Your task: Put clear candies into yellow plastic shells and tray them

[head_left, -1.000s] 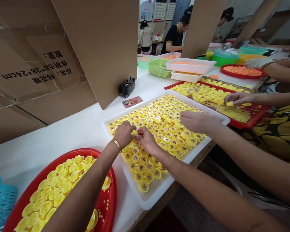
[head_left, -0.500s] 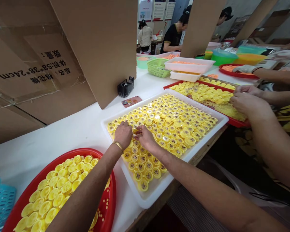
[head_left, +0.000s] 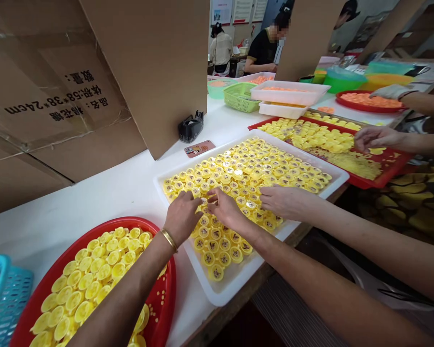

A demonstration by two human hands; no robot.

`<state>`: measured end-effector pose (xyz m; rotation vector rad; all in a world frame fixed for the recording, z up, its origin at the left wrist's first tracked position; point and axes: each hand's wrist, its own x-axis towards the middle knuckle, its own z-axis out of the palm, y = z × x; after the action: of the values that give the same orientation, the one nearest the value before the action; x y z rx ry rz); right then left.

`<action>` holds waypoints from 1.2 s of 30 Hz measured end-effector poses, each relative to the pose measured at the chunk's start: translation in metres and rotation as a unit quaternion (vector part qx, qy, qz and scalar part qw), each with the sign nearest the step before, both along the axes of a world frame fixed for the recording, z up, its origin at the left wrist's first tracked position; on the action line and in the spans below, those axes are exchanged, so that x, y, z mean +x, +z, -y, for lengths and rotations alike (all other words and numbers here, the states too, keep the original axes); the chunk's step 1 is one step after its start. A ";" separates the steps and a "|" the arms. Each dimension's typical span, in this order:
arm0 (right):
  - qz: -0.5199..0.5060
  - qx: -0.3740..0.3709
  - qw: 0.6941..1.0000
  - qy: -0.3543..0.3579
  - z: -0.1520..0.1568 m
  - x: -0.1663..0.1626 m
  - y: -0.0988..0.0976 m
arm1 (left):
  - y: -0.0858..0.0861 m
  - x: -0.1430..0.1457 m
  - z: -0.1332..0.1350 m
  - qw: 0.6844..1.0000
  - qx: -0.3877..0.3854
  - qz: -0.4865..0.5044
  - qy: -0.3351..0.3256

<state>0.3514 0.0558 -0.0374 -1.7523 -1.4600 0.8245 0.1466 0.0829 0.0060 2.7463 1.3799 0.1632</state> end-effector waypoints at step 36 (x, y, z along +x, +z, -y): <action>0.207 0.028 0.974 0.088 -0.026 -0.091 0.007 | -0.014 -0.011 0.001 0.999 0.019 -0.036 0.035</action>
<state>0.2605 0.0821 -0.0304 -1.8455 -1.9135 0.5140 0.1359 0.0822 -0.0077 2.7621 1.5060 0.0941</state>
